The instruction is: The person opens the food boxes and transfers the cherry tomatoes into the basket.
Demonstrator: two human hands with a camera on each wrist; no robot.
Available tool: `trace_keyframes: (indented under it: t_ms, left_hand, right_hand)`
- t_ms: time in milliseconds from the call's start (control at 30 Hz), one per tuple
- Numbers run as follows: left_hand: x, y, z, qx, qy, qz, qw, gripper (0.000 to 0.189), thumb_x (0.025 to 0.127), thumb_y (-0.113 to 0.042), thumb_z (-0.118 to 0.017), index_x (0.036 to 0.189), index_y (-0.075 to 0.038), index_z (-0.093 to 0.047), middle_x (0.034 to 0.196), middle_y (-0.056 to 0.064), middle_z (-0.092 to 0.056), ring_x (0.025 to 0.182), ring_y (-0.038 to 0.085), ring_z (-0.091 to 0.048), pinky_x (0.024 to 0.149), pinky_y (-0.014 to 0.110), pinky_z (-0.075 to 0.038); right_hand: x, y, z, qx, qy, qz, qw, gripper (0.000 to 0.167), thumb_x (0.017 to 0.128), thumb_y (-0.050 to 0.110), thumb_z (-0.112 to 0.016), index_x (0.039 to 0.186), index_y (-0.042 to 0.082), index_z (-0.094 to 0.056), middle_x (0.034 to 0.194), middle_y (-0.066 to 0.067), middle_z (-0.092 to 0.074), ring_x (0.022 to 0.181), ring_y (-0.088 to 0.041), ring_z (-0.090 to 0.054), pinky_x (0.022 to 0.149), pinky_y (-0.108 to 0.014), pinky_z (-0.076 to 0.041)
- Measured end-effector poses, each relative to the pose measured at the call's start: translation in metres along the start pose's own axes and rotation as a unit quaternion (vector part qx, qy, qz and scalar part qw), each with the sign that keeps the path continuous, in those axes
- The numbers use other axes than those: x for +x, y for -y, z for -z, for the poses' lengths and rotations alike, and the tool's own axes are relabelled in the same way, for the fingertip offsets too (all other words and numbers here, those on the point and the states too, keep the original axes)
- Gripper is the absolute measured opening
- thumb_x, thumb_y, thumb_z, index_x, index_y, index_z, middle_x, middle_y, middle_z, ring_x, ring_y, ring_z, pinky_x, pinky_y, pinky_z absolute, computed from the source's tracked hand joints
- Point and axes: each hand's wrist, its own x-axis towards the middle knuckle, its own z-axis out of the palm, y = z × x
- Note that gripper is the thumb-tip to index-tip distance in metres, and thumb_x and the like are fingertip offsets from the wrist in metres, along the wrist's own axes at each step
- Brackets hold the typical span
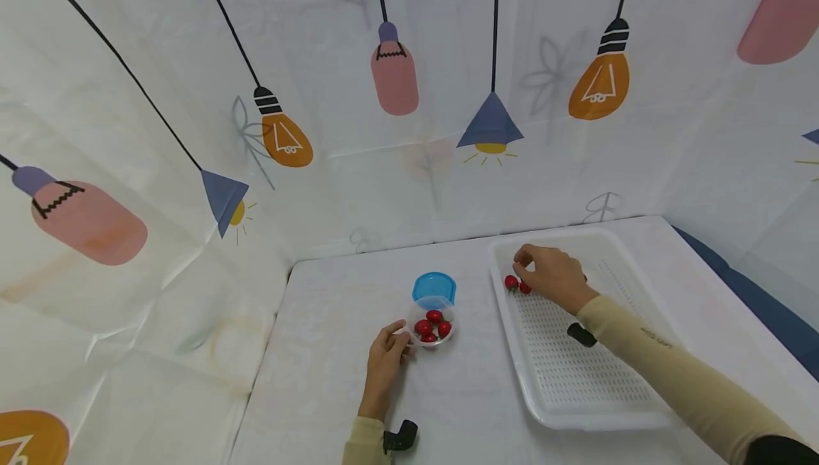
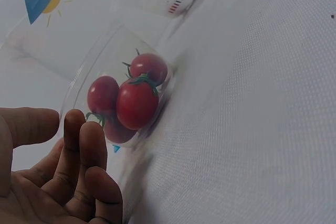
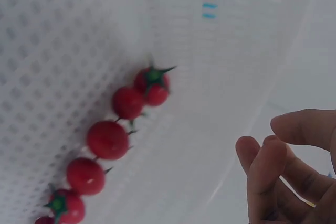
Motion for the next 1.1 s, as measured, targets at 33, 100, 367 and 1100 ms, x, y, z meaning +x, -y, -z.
trace_keyframes:
  t_ms: [33,100,367,1100]
  left_hand:
    - [0.0,0.0,0.0,-0.001,0.0,0.003,1.0,0.041,0.102,-0.028,-0.062,0.137,-0.008,-0.059,0.101,0.007,-0.071,0.089,0.023,-0.067,0.079,0.031,-0.05]
    - [-0.001,-0.002,-0.001,-0.003,-0.001,0.006,1.0,0.04,0.102,-0.027,-0.061,0.137,-0.007,-0.058,0.1,0.007,-0.071,0.089,0.024,-0.067,0.079,0.031,-0.049]
    - [-0.004,-0.013,0.001,-0.003,0.013,0.012,0.9999,0.038,0.104,-0.016,-0.057,0.138,0.001,-0.055,0.101,0.015,-0.071,0.093,0.037,-0.066,0.081,0.039,-0.051]
    - [0.002,-0.002,-0.003,0.004,0.0,0.01,0.9999,0.042,0.104,-0.027,-0.059,0.14,-0.005,-0.055,0.104,0.01,-0.071,0.093,0.029,-0.067,0.081,0.035,-0.05]
  right_hand:
    - [0.001,0.004,-0.001,0.003,0.001,0.002,1.0,0.018,0.096,0.025,-0.065,0.107,0.012,-0.07,0.102,-0.004,-0.075,0.046,-0.011,-0.038,0.04,-0.028,-0.032]
    - [0.003,0.013,-0.004,0.007,0.0,0.007,1.0,0.018,0.096,0.027,-0.066,0.107,0.013,-0.07,0.102,-0.002,-0.075,0.046,-0.011,-0.038,0.04,-0.028,-0.031]
    - [0.009,0.046,-0.014,0.039,0.004,0.048,0.9981,0.02,0.094,0.027,-0.07,0.109,0.013,-0.072,0.101,0.0,-0.074,0.073,-0.015,-0.063,0.055,-0.03,-0.049]
    - [0.012,0.095,-0.037,0.025,0.104,0.16,0.9813,0.032,0.092,0.028,-0.075,0.122,0.016,-0.07,0.108,0.0,-0.074,0.068,-0.003,-0.059,0.057,-0.021,-0.049]
